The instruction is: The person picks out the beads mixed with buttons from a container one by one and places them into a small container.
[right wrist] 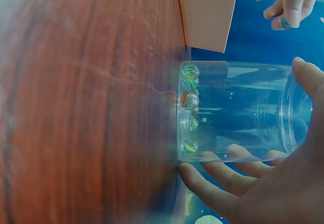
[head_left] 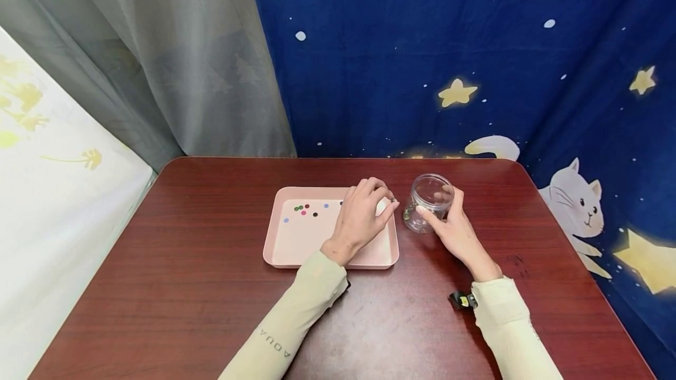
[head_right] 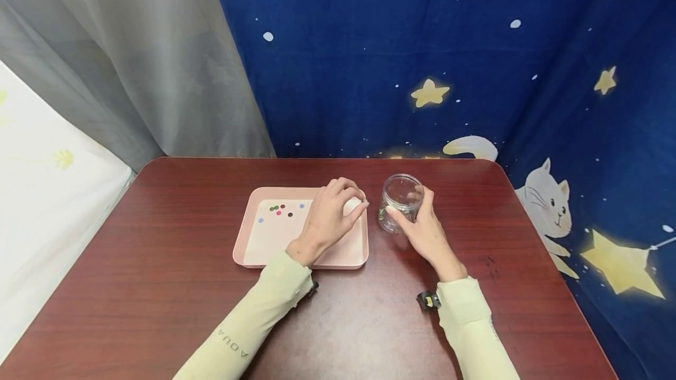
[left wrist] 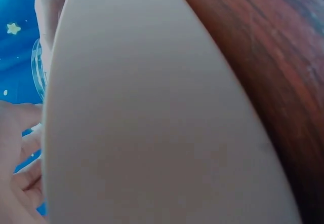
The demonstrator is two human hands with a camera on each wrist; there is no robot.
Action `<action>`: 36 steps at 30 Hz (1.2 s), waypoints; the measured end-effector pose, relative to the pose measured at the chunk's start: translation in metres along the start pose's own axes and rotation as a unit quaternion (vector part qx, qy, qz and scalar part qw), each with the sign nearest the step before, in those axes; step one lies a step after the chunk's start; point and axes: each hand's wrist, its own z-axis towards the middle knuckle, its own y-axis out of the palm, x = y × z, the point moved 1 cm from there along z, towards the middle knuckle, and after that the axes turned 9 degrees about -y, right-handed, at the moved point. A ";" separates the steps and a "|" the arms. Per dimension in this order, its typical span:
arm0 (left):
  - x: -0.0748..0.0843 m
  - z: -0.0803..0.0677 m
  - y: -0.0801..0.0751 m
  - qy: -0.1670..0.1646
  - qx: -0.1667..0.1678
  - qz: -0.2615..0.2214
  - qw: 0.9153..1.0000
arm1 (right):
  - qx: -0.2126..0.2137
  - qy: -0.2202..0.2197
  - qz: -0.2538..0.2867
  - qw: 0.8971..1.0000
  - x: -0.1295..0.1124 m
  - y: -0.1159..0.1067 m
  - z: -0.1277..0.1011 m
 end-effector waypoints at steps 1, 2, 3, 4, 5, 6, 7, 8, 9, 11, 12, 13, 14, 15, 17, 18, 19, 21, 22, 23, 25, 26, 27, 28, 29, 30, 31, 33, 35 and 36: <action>0.000 0.001 0.000 0.003 0.002 -0.002 1.000 | 0.000 0.000 0.000 1.000 0.000 0.000 0.000; 0.001 0.001 0.000 0.006 0.003 -0.003 1.000 | 0.001 -0.001 0.001 1.000 0.000 0.000 0.000; 0.001 0.002 0.000 0.010 0.004 -0.005 1.000 | 0.001 -0.002 0.001 1.000 0.000 0.000 0.001; 0.002 0.002 0.000 0.013 0.005 -0.007 1.000 | 0.002 -0.002 0.001 1.000 0.000 0.000 0.001; 0.003 0.002 0.000 0.016 0.006 -0.008 1.000 | 0.002 -0.002 0.001 1.000 0.000 0.001 0.001; 0.003 0.003 0.000 0.018 0.006 -0.010 1.000 | 0.002 -0.002 0.001 1.000 0.000 0.001 0.001; 0.004 0.003 0.000 0.021 0.007 -0.012 1.000 | 0.002 -0.002 0.001 1.000 0.000 0.001 0.000; 0.005 0.003 0.000 0.024 0.007 -0.013 1.000 | 0.001 -0.001 0.001 1.000 0.001 0.001 0.000; 0.006 0.004 0.000 0.027 0.007 -0.014 1.000 | 0.001 -0.001 0.000 1.000 0.001 0.001 0.000; 0.007 0.005 0.000 0.032 0.008 -0.018 0.999 | 0.000 -0.001 -0.003 1.000 0.001 0.001 0.000; 0.008 0.005 0.000 0.034 0.008 -0.019 0.999 | 0.000 -0.002 -0.003 1.000 0.001 0.001 0.000; 0.009 0.006 0.000 0.037 0.009 -0.021 0.999 | 0.000 -0.003 -0.004 1.000 0.001 0.001 0.000; 0.010 0.007 -0.001 0.039 0.009 -0.022 0.999 | 0.000 -0.004 -0.005 1.000 0.002 0.001 0.000; 0.011 0.008 -0.001 0.041 0.008 -0.023 0.999 | 0.000 -0.005 -0.005 1.000 0.002 0.001 0.000; 0.012 0.009 -0.002 0.043 0.007 -0.023 0.999 | -0.001 -0.006 -0.004 1.000 0.002 0.001 0.000; 0.013 0.010 -0.002 0.044 0.006 -0.023 0.999 | -0.001 -0.007 -0.004 1.000 0.002 0.001 0.000; 0.014 0.011 -0.002 0.044 0.005 -0.024 0.999 | -0.001 -0.007 -0.004 1.000 0.002 0.001 0.001; 0.015 0.012 -0.002 0.045 0.004 -0.025 0.999 | -0.002 -0.007 -0.004 1.000 0.002 0.000 0.001; 0.016 0.012 -0.002 0.046 0.004 -0.025 0.999 | -0.002 -0.006 -0.004 1.000 0.002 0.000 0.001; 0.016 0.013 -0.002 0.047 0.005 -0.026 0.999 | -0.003 -0.005 -0.005 1.000 0.002 0.000 0.001; 0.018 0.014 -0.003 0.051 0.008 -0.028 0.998 | -0.004 -0.005 -0.007 1.000 0.001 0.000 0.001; 0.018 0.015 -0.003 0.053 0.010 -0.030 0.998 | -0.004 -0.005 -0.008 1.000 0.001 0.000 0.001; 0.019 0.015 -0.003 0.056 0.012 -0.032 0.998 | -0.005 -0.005 -0.009 1.000 0.001 0.000 0.001; 0.020 0.016 -0.004 0.059 0.015 -0.033 0.998 | -0.005 -0.006 -0.009 1.000 0.001 0.000 0.001; 0.020 0.017 -0.004 0.062 0.017 -0.035 0.997 | -0.005 -0.005 -0.010 1.000 0.002 -0.001 0.002; 0.021 0.018 -0.005 0.065 0.019 -0.037 0.997 | -0.005 -0.005 -0.010 1.000 0.002 -0.001 0.002; 0.022 0.018 -0.005 0.068 0.020 -0.036 0.997 | -0.005 -0.005 -0.010 1.000 0.002 -0.001 0.002; 0.024 0.020 -0.005 0.070 0.019 -0.032 0.997 | -0.005 -0.004 -0.011 1.000 0.002 -0.001 0.001; 0.025 0.020 -0.005 0.070 0.017 -0.030 0.997 | -0.006 -0.003 -0.010 1.000 0.002 -0.001 0.001; 0.025 0.020 -0.005 0.068 0.016 -0.028 0.997 | -0.006 -0.002 -0.011 1.000 0.001 0.000 0.001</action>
